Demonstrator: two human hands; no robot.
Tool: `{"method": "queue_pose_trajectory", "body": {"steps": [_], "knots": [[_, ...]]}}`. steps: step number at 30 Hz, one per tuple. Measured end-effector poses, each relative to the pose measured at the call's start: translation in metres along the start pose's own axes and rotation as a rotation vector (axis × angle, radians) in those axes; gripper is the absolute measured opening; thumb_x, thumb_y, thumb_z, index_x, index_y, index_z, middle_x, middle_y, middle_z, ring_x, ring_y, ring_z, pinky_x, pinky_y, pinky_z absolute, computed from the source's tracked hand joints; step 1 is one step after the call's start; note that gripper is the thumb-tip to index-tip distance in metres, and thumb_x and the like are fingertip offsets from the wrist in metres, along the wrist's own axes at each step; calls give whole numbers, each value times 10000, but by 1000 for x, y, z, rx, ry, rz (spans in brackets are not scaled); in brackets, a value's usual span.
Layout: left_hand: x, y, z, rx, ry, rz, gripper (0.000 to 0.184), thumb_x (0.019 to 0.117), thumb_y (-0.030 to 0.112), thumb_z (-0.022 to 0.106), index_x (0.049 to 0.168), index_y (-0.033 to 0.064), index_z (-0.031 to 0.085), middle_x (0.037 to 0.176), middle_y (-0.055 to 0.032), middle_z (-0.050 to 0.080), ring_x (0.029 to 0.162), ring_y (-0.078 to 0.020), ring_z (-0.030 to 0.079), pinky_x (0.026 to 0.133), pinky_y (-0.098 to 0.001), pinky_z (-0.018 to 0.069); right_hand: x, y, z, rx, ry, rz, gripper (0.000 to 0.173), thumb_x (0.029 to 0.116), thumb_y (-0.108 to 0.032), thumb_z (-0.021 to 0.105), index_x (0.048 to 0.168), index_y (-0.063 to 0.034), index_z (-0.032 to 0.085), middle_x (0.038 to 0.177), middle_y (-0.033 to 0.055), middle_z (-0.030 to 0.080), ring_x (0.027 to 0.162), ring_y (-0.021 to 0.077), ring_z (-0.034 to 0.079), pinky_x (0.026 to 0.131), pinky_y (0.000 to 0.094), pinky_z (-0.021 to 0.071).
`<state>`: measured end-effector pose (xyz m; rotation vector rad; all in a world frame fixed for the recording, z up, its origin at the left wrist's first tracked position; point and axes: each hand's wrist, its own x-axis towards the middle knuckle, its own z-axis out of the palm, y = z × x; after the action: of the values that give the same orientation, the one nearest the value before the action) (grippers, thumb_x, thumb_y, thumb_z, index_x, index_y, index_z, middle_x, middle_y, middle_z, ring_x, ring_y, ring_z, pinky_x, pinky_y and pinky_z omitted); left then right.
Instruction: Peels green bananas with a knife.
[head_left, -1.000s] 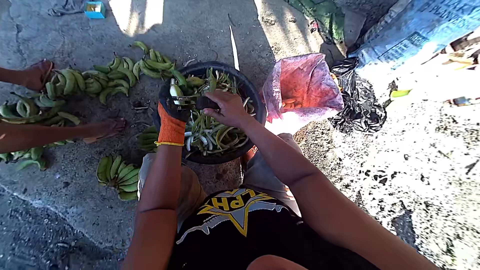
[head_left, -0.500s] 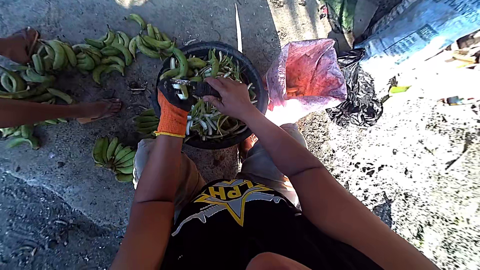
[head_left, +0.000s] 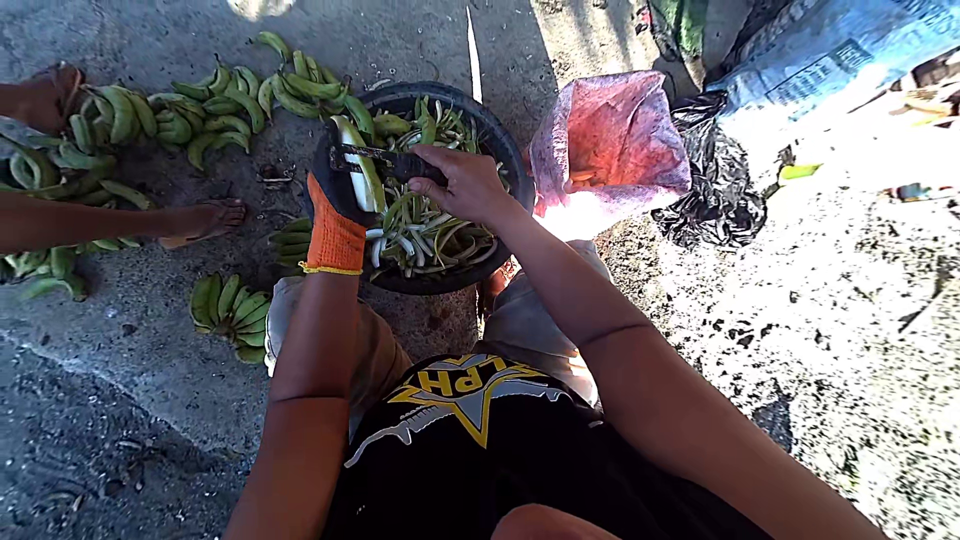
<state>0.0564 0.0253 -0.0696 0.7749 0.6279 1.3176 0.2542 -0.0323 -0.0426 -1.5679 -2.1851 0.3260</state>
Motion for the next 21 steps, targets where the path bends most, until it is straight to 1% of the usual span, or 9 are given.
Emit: {"method": "queue_pose_trajectory", "body": {"steps": [3,5,8,11,13,16,17,19,21], "knots": [[-12,1,8,-18,-79,-34,423,1099,274,206,1069,115,597,852,-35,671,743,-133,661,663,-321,588,7,4,-9,29,-52,53,623,1045,-570,456,1475,-132,561,1271,139,708,1100,355,704,854,620,535],[-16,2,4,-10,-140,-45,424,1088,257,193,1078,123,595,867,-29,682,770,-129,670,695,-316,589,8,5,-13,64,-84,63,620,1042,-568,461,1480,-139,555,1266,145,707,1112,364,695,868,636,517],[-15,5,-3,0,-194,-108,429,1084,331,226,1082,129,605,854,-33,675,733,-128,660,649,-302,582,9,8,-12,99,-80,58,625,1036,-579,463,1473,-143,561,1239,148,714,1100,362,695,870,633,515],[-17,4,-7,-30,-250,-135,431,1090,338,238,1115,116,607,873,-39,667,746,-135,657,665,-305,582,13,11,-13,114,-94,60,612,1036,-573,469,1473,-153,560,1195,150,726,1066,363,703,859,632,519],[-22,5,-4,6,-274,-112,395,1094,315,261,1167,113,593,895,-26,677,771,-117,671,686,-296,595,16,16,-14,125,-114,81,600,1042,-560,471,1480,-158,552,1183,153,728,1066,369,701,863,641,513],[-33,6,-5,174,-291,-93,431,1094,294,346,1462,106,470,1121,-26,686,949,-106,687,848,-321,598,21,26,-19,167,-193,135,600,1057,-544,452,1528,-175,502,1252,170,703,1150,390,669,945,675,476],[-31,5,-8,181,-337,-91,462,1086,283,355,1510,109,410,1188,-38,673,1006,-121,682,891,-345,591,22,30,-19,180,-201,126,599,1056,-546,453,1522,-173,509,1246,171,704,1147,387,671,947,675,477],[-28,3,-12,156,-397,-98,486,1072,260,378,1536,116,356,1226,-42,660,1043,-140,681,911,-370,591,20,36,-22,188,-209,92,589,1055,-537,457,1511,-169,519,1246,165,704,1148,375,673,950,670,482],[-27,5,-15,188,-390,-100,435,1059,255,399,1478,140,415,1181,-2,669,1006,-111,682,878,-344,597,17,36,-22,190,-210,78,578,1055,-516,475,1507,-161,527,1256,161,704,1152,368,672,958,658,479]]}}
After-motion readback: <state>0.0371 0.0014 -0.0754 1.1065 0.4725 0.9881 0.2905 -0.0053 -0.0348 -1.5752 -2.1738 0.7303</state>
